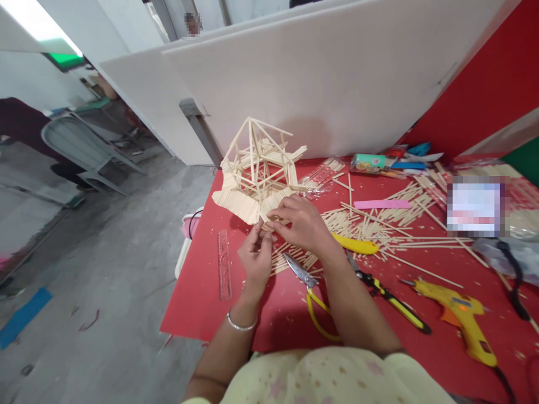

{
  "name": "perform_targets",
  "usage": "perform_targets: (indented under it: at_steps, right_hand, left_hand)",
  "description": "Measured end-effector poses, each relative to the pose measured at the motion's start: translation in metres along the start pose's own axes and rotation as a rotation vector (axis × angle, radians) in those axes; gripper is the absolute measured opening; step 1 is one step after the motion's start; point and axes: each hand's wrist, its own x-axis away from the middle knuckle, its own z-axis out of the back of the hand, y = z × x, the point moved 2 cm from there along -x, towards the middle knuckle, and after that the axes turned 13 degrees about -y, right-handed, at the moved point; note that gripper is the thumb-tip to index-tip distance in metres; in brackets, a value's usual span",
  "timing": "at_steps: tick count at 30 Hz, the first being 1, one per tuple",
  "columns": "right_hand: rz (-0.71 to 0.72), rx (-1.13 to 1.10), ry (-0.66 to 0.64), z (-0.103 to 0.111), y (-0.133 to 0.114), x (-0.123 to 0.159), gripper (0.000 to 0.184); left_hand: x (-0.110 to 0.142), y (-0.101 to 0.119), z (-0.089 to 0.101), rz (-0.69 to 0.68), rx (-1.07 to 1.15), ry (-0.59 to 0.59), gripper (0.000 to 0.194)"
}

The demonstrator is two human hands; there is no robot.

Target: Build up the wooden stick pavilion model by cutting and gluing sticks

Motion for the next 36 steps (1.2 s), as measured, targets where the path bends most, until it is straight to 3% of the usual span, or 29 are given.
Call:
perform_targets:
  at_steps: [36]
  right_hand:
    - [0.000,-0.025,0.004,-0.0013,0.0013,-0.0006,0.011]
  left_hand:
    - [-0.0014,-0.0040,0.0006,-0.009,0.023,-0.021,0.038]
